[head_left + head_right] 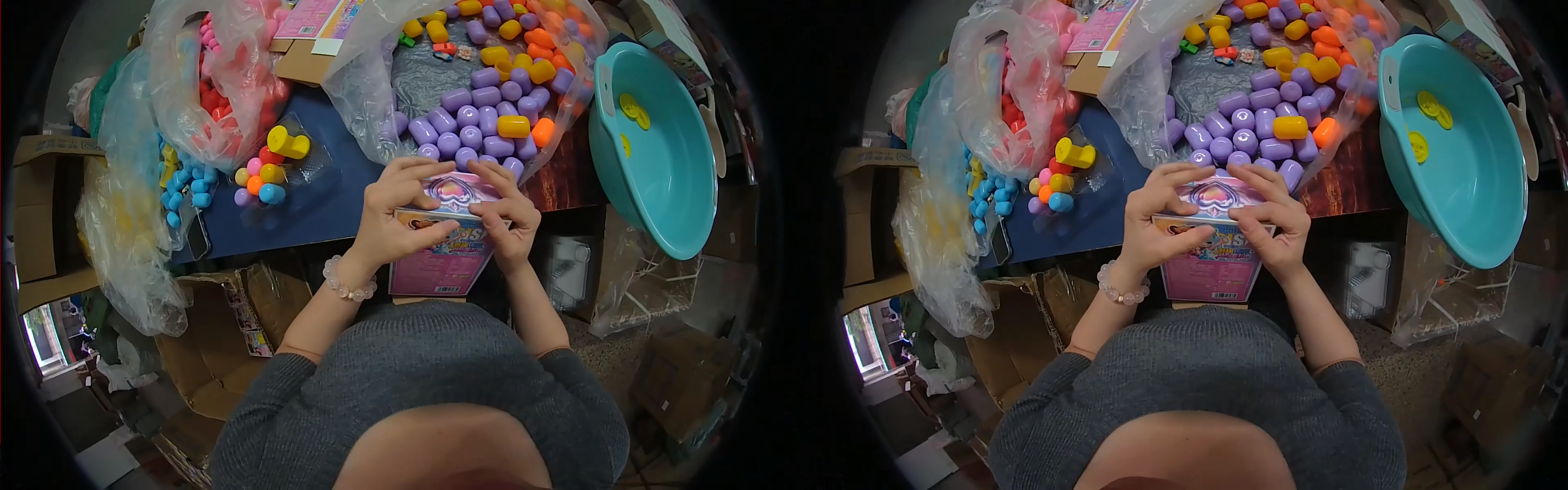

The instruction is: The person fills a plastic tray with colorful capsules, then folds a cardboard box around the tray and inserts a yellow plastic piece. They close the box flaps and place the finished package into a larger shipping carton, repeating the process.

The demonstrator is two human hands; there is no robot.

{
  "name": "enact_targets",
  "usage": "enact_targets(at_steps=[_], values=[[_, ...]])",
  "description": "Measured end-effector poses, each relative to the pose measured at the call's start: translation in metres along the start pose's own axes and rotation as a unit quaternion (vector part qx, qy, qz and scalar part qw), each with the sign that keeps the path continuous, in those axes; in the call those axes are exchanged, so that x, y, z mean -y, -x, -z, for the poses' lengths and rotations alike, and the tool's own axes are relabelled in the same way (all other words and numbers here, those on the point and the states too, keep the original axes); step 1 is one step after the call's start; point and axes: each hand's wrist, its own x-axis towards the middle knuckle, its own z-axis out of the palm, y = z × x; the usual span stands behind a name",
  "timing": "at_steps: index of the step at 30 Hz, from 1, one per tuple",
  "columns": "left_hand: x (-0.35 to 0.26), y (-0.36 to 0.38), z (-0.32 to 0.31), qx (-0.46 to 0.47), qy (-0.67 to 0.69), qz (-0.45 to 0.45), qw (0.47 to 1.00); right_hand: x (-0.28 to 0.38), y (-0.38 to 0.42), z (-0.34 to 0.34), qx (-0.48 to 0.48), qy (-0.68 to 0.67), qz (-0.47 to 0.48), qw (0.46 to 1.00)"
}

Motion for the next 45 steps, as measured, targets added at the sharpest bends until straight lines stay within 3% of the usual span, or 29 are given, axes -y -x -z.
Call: enact_targets(at_steps=[1, 5, 7, 8, 10, 11, 13, 14, 15, 16, 17, 19, 20, 21, 22, 23, 24, 25, 26, 27, 28, 30, 32, 33, 35, 37, 39, 45], values=[[-0.002, 0.001, 0.001, 0.038, -0.032, -0.006, 0.999, 0.0, 0.003, 0.003, 0.026, 0.008, 0.011, 1.0], [-0.012, 0.007, 0.017, 0.005, -0.011, 0.006, 1.0, 0.001, 0.015, -0.002, 0.038, 0.025, 0.011, 0.999], [-0.027, 0.02, 0.046, -0.119, -0.003, -0.035, 0.992, 0.018, 0.021, -0.009, 0.04, -0.078, -0.056, 0.995], [-0.032, 0.031, 0.062, -0.201, 0.04, -0.045, 0.978, 0.033, 0.019, -0.004, 0.121, -0.023, -0.12, 0.985], [-0.047, 0.061, 0.098, -0.361, 0.171, 0.002, 0.917, 0.041, 0.029, -0.02, 0.197, -0.03, -0.246, 0.949], [-0.051, 0.077, 0.117, -0.397, 0.181, -0.01, 0.9, 0.052, 0.025, -0.032, 0.218, -0.015, -0.297, 0.93], [-0.062, 0.104, 0.148, -0.447, 0.212, -0.035, 0.868, 0.049, 0.014, -0.054, 0.324, -0.04, -0.294, 0.898], [-0.074, 0.116, 0.162, -0.525, 0.126, -0.004, 0.841, 0.051, -0.001, -0.065, 0.381, -0.01, -0.302, 0.874], [-0.087, 0.128, 0.174, -0.595, 0.039, 0.03, 0.802, 0.048, -0.01, -0.085, 0.353, -0.061, -0.26, 0.897], [-0.098, 0.141, 0.184, -0.614, -0.166, -0.022, 0.771, 0.047, -0.018, -0.109, 0.323, -0.112, -0.218, 0.914], [-0.108, 0.151, 0.19, -0.605, -0.364, -0.071, 0.705, 0.045, -0.025, -0.137, 0.293, -0.075, -0.125, 0.945], [-0.143, 0.16, 0.182, -0.475, -0.446, -0.183, 0.736, 0.051, -0.041, -0.187, 0.262, 0.042, 0.075, 0.961], [-0.149, 0.15, 0.159, -0.411, -0.464, -0.157, 0.769, 0.059, -0.049, -0.207, 0.262, 0.12, 0.179, 0.941], [-0.168, 0.144, 0.156, -0.246, -0.496, -0.006, 0.833, 0.063, -0.053, -0.228, 0.266, 0.161, 0.243, 0.919], [-0.181, 0.14, 0.154, -0.069, -0.496, 0.146, 0.853, 0.065, -0.056, -0.245, 0.27, 0.2, 0.307, 0.89], [-0.166, 0.138, 0.148, -0.073, -0.487, 0.225, 0.841, 0.062, -0.055, -0.258, 0.311, 0.242, 0.365, 0.843], [-0.144, 0.14, 0.145, -0.076, -0.475, 0.301, 0.823, 0.059, -0.052, -0.264, 0.32, 0.238, 0.371, 0.839], [-0.127, 0.148, 0.146, -0.087, -0.476, 0.302, 0.822, 0.056, -0.048, -0.27, 0.418, 0.269, 0.404, 0.768], [-0.109, 0.157, 0.149, -0.148, -0.443, 0.366, 0.805, 0.053, -0.047, -0.277, 0.507, 0.298, 0.432, 0.684], [-0.095, 0.164, 0.152, -0.205, -0.406, 0.427, 0.782, 0.049, -0.047, -0.278, 0.584, 0.284, 0.386, 0.656], [-0.089, 0.164, 0.149, -0.223, -0.441, 0.343, 0.799, 0.044, -0.06, -0.278, 0.586, 0.283, 0.388, 0.653], [-0.095, 0.156, 0.146, -0.245, -0.445, 0.35, 0.787, 0.032, -0.101, -0.269, 0.611, 0.07, 0.243, 0.75], [-0.089, 0.154, 0.15, -0.33, -0.406, 0.357, 0.774, 0.036, -0.141, -0.254, 0.507, 0.244, 0.293, 0.773], [-0.086, 0.154, 0.155, -0.333, -0.404, 0.359, 0.773, 0.024, -0.154, -0.251, 0.512, 0.309, 0.259, 0.758], [-0.081, 0.153, 0.165, -0.389, -0.291, 0.261, 0.834, -0.014, -0.164, -0.243, 0.519, 0.411, 0.211, 0.719], [-0.073, 0.154, 0.17, -0.38, -0.279, 0.258, 0.843, -0.039, -0.167, -0.236, 0.533, 0.408, 0.191, 0.716], [-0.061, 0.161, 0.172, -0.478, -0.15, 0.287, 0.816, -0.05, -0.168, -0.23, 0.546, 0.403, 0.175, 0.713], [-0.056, 0.138, 0.175, -0.438, -0.039, 0.247, 0.864, -0.046, -0.153, -0.204, 0.492, 0.31, 0.132, 0.803]])
